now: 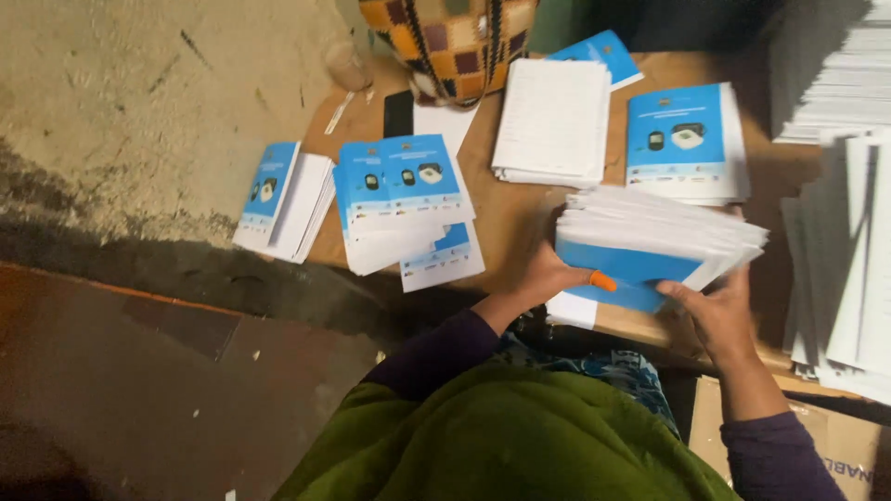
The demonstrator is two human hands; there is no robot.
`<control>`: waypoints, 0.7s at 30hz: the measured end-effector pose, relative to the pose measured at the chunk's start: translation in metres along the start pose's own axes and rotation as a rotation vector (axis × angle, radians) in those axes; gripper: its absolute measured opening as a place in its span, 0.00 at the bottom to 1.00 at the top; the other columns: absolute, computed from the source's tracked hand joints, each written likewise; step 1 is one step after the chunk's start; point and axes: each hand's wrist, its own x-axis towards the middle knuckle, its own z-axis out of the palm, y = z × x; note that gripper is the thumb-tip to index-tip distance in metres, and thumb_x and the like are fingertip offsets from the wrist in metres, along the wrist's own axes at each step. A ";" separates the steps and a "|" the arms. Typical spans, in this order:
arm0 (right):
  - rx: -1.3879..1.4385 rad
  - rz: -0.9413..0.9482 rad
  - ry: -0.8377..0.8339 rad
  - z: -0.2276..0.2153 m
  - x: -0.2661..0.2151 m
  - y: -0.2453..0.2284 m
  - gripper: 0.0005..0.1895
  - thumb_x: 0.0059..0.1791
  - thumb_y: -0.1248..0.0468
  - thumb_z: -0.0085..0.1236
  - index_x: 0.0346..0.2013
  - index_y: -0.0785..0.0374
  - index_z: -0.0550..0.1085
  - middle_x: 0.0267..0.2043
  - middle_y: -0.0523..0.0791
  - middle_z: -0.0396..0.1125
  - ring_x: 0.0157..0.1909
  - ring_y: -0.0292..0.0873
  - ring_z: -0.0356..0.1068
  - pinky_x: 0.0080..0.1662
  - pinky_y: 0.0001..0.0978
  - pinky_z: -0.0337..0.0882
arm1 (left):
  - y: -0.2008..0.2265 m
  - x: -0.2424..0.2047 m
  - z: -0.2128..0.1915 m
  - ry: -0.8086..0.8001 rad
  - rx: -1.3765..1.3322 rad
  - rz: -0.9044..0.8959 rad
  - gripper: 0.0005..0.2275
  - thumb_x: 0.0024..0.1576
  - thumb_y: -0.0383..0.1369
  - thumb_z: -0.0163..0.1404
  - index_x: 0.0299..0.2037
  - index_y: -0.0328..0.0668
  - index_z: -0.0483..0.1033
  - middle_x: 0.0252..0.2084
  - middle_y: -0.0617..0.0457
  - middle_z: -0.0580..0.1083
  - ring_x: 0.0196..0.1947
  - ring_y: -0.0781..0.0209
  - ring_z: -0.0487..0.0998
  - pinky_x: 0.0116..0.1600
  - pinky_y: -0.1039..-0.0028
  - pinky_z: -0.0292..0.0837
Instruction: The person assembles small booklets by inserting stacks of white lined paper into blue covers. They pick up a cover, open it, place the paper inside, and then close it before stacking the finished booklet on the table.
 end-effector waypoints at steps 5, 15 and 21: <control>-0.028 -0.105 -0.021 0.004 0.005 0.014 0.57 0.34 0.67 0.59 0.71 0.57 0.37 0.75 0.55 0.34 0.74 0.52 0.38 0.70 0.41 0.40 | 0.000 0.003 -0.013 -0.105 0.035 0.302 0.54 0.32 0.37 0.67 0.71 0.50 0.45 0.68 0.47 0.54 0.70 0.49 0.53 0.69 0.56 0.57; 0.016 -0.025 0.081 0.008 0.006 0.036 0.31 0.44 0.65 0.60 0.59 0.67 0.59 0.54 0.50 0.61 0.54 0.45 0.61 0.57 0.35 0.63 | 0.029 0.002 0.002 0.049 0.134 0.245 0.40 0.33 0.41 0.64 0.59 0.43 0.62 0.56 0.50 0.68 0.59 0.55 0.67 0.63 0.65 0.66; -0.071 0.026 0.164 0.010 0.003 0.100 0.34 0.40 0.66 0.68 0.58 0.64 0.64 0.54 0.48 0.64 0.52 0.41 0.62 0.54 0.33 0.67 | 0.014 -0.014 0.012 0.242 0.386 -0.021 0.43 0.22 0.53 0.56 0.52 0.40 0.68 0.47 0.49 0.71 0.50 0.58 0.71 0.56 0.73 0.67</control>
